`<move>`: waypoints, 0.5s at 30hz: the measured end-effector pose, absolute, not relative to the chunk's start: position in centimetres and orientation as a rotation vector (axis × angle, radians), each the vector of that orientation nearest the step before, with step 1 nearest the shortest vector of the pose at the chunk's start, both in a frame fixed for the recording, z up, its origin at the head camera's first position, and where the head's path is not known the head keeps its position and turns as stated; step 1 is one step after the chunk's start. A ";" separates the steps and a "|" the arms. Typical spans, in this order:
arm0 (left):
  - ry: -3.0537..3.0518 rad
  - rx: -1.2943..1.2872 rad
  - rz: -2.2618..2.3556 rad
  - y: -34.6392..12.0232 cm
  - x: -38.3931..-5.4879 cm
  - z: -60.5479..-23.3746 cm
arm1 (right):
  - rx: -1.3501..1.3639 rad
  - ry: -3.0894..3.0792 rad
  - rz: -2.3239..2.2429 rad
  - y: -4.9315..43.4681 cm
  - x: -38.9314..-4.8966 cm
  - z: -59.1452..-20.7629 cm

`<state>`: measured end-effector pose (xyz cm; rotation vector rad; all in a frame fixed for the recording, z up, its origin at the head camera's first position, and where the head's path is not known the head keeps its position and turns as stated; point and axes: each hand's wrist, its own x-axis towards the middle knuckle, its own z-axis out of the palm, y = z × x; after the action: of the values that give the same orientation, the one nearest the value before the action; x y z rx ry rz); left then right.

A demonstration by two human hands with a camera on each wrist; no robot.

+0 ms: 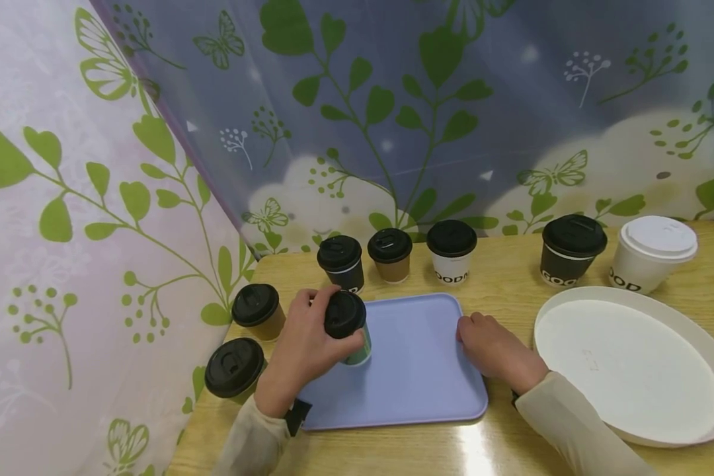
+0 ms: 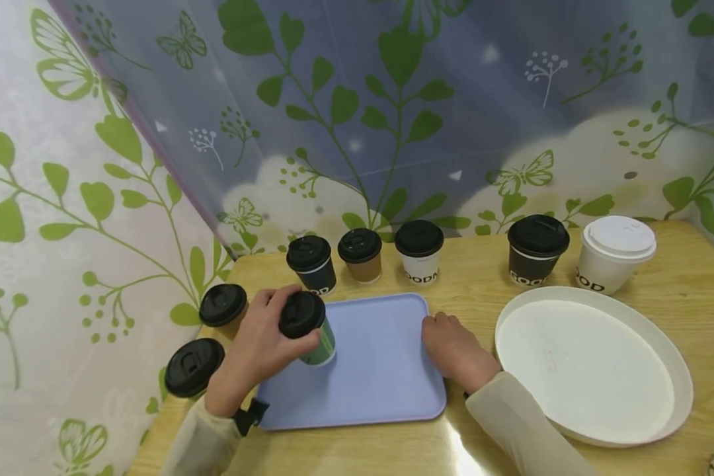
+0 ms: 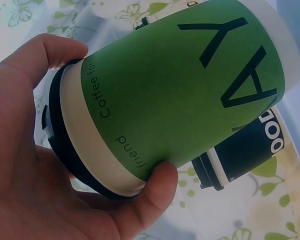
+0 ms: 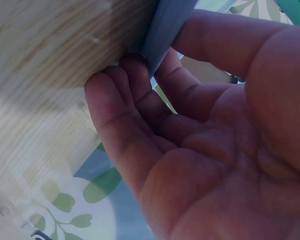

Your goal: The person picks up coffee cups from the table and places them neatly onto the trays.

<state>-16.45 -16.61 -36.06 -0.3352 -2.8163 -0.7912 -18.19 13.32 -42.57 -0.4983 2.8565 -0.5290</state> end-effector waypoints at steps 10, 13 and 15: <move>-2.822 -0.327 -0.800 -16.7 -17.0 -36.1 | -0.484 2.850 -0.511 13.2 -18.2 -42.5; -2.825 -0.315 -0.791 -16.8 -17.1 -36.1 | -0.486 2.854 -0.516 13.2 -18.2 -42.5; -2.827 -0.304 -0.783 -16.9 -17.2 -36.1 | -0.490 2.857 -0.518 13.2 -18.2 -42.6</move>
<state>-17.22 -16.85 -36.15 -0.3036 -2.8269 -0.7835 -18.22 13.24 -42.58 -0.4901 2.8567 -0.5176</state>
